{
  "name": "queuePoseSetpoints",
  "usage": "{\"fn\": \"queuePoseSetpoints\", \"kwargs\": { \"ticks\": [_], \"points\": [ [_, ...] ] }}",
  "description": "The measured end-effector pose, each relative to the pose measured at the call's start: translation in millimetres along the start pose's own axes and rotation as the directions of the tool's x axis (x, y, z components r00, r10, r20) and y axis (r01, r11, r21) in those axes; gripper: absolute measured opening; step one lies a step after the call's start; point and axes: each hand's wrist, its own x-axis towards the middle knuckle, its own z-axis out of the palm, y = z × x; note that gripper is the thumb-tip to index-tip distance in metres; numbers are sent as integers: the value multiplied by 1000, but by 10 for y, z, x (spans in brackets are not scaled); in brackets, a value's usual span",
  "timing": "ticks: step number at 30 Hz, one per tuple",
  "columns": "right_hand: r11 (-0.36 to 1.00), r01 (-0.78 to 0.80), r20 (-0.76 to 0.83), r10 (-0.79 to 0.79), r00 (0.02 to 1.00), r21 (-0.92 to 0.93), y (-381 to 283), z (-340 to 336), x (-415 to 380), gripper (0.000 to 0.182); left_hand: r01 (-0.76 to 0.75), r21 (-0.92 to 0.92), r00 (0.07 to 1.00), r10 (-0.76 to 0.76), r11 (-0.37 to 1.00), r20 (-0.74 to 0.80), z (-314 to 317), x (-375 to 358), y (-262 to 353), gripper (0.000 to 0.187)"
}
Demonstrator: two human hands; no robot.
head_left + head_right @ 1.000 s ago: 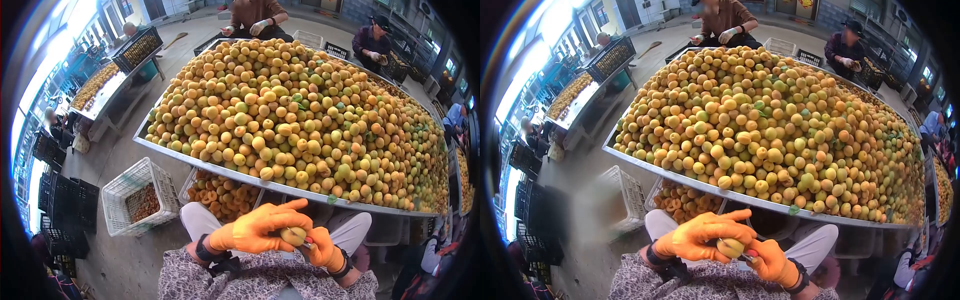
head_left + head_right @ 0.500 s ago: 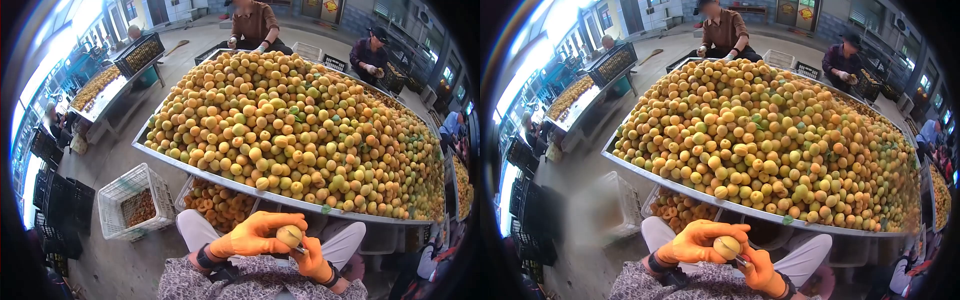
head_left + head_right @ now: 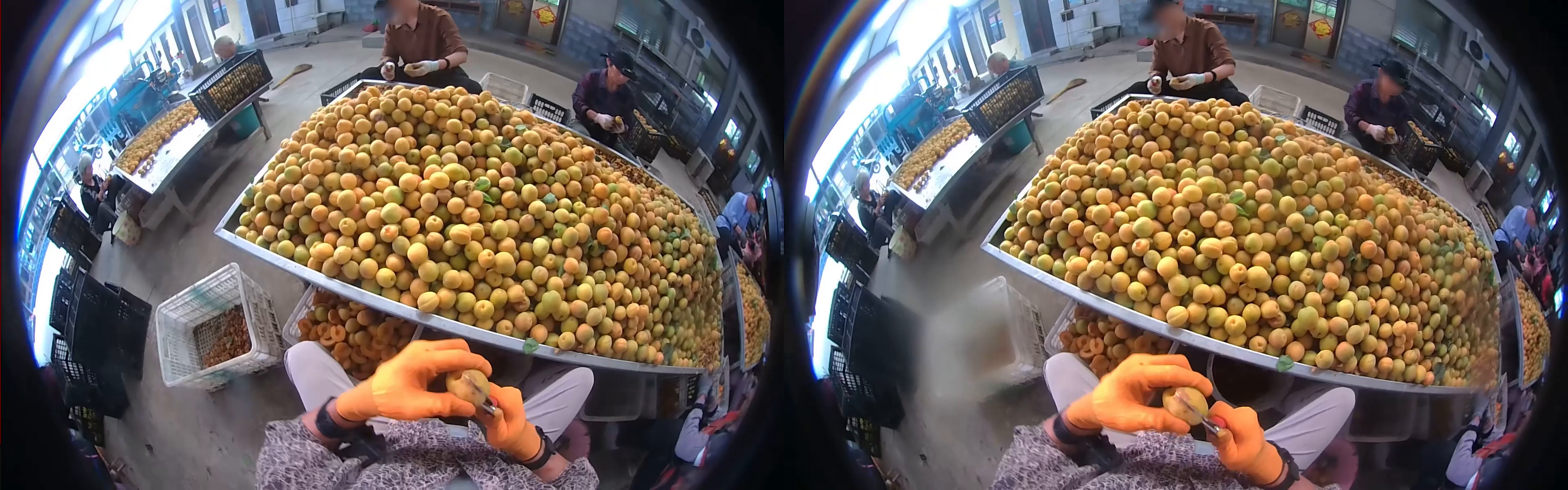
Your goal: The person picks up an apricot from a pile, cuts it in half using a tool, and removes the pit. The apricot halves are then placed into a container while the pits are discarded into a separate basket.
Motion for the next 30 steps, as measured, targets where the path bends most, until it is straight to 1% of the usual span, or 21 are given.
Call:
{"fn": "queuePoseSetpoints", "kwargs": {
  "ticks": [1, 2, 4, 6, 7, 8, 10, 12, 13, 14, 17, 18, 20, 21, 22, 24, 25, 27, 28, 29, 30],
  "points": [
    [998, -51, 41, 52, 998, -29, -85, -46, 38, 49, 40, 198, 998, -47, 979, 29, -81, 18, 95, 50],
    [999, -49, 45, 50, 998, -24, -61, -50, 32, 49, -6, 369, 998, -17, 929, 58, -139, 43, 124, 49],
    [998, -58, 58, 59, 997, -30, 34, -39, -6, 50, 77, 246, 991, -102, 966, 89, -133, 96, 129, 49],
    [1000, 3, 23, -3, 1000, -14, 201, 19, -68, 50, 102, -26, 994, -101, 994, 34, -28, 74, 27, 50],
    [998, 57, -15, -57, 998, 0, 248, 41, -90, 49, 174, -364, 983, -182, 915, 13, 92, 30, -38, 50],
    [998, 58, -21, -58, 998, 0, 248, 41, -79, 49, 135, -491, 985, -170, 861, -27, 177, 13, -78, 49],
    [996, 69, -32, -70, 997, -50, 220, 13, -47, 48, 158, -367, 981, -189, 917, -49, 152, -33, -96, 50],
    [999, -3, 51, 5, 999, -49, 102, -120, -34, 47, 118, -7, 993, -118, 993, -22, 28, -22, -48, 52],
    [997, -61, 127, 68, 990, -54, 41, -190, -10, 45, 105, 143, 994, -98, 984, -55, 7, -12, 3, 49],
    [997, -60, 130, 66, 989, -52, 0, -230, 11, 45, 108, 144, 993, -100, 984, -58, -33, 9, 54, 49],
    [957, -269, 154, 283, 947, -108, -129, -291, 27, 42, 141, 476, 990, -137, 868, -44, -99, 43, 108, 42],
    [957, -272, 147, 286, 947, -104, -162, -279, 8, 42, 140, 476, 990, -140, 868, -36, -100, 42, 57, 42],
    [901, -428, 117, 434, 893, -70, -194, -262, 3, 40, 116, 388, 991, -83, 914, -102, -127, 43, -168, 42],
    [895, -444, 77, 445, 892, -30, -153, -234, -44, 32, 73, 207, 992, -49, 976, -115, -139, 26, -352, 40],
    [896, -443, 72, 443, 894, -25, -177, -218, -59, 32, 173, -257, 945, -234, 951, -229, -75, -16, -463, 38],
    [897, -369, -133, 407, 904, 242, -256, -170, -81, 24, 300, -438, 878, -424, 848, -220, -117, -103, -559, 41],
    [896, -298, -219, 379, 899, 330, -220, -119, -49, 21, 308, -438, 877, -431, 844, -213, -75, -125, -608, 41],
    [939, -284, -220, 324, 920, 193, -148, -102, 52, 35, 177, -835, 905, -419, 522, -70, 85, -180, -716, 49],
    [954, -256, -224, 287, 931, 157, -168, -64, 170, 44, 150, -878, 923, -383, 454, -40, 176, -182, -764, 57],
    [953, -258, -227, 290, 930, 157, -134, -51, 238, 44, 150, -898, 929, -371, 414, -16, 241, -171, -795, 59],
    [973, -220, -185, 229, 956, 69, -73, -35, 303, 50, 148, -915, 934, -358, 375, 4, 280, -117, -732, 60]
  ]
}}
